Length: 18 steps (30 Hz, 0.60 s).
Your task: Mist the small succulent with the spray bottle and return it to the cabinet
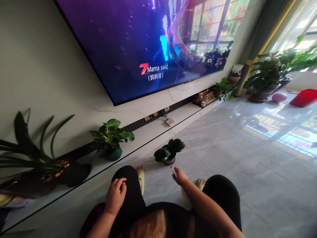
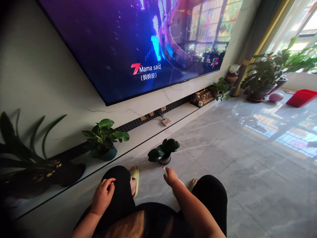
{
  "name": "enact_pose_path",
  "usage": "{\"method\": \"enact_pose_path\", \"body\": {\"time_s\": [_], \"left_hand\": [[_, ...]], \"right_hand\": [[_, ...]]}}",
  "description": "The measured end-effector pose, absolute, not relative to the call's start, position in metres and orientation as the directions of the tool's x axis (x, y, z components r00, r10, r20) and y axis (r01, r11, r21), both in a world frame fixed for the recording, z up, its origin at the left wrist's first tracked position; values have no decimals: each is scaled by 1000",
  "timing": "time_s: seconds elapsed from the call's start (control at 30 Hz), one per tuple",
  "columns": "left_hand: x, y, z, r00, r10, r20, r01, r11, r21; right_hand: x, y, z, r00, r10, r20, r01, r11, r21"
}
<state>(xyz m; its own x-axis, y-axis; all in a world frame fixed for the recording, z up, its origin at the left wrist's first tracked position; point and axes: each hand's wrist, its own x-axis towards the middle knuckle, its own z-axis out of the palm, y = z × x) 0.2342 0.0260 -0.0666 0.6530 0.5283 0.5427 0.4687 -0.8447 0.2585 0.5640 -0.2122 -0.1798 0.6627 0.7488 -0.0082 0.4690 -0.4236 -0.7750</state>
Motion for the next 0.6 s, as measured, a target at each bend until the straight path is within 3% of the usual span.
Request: {"method": "enact_pose_path", "body": {"time_s": [0.13, 0.6], "left_hand": [[233, 26, -68, 643, 545, 538, 471, -835, 284], [233, 26, -67, 646, 517, 561, 465, -850, 248]], "right_hand": [[574, -216, -180, 726, 686, -36, 422, -486, -765], [584, -213, -181, 791, 612, -1, 318, -413, -853]]}}
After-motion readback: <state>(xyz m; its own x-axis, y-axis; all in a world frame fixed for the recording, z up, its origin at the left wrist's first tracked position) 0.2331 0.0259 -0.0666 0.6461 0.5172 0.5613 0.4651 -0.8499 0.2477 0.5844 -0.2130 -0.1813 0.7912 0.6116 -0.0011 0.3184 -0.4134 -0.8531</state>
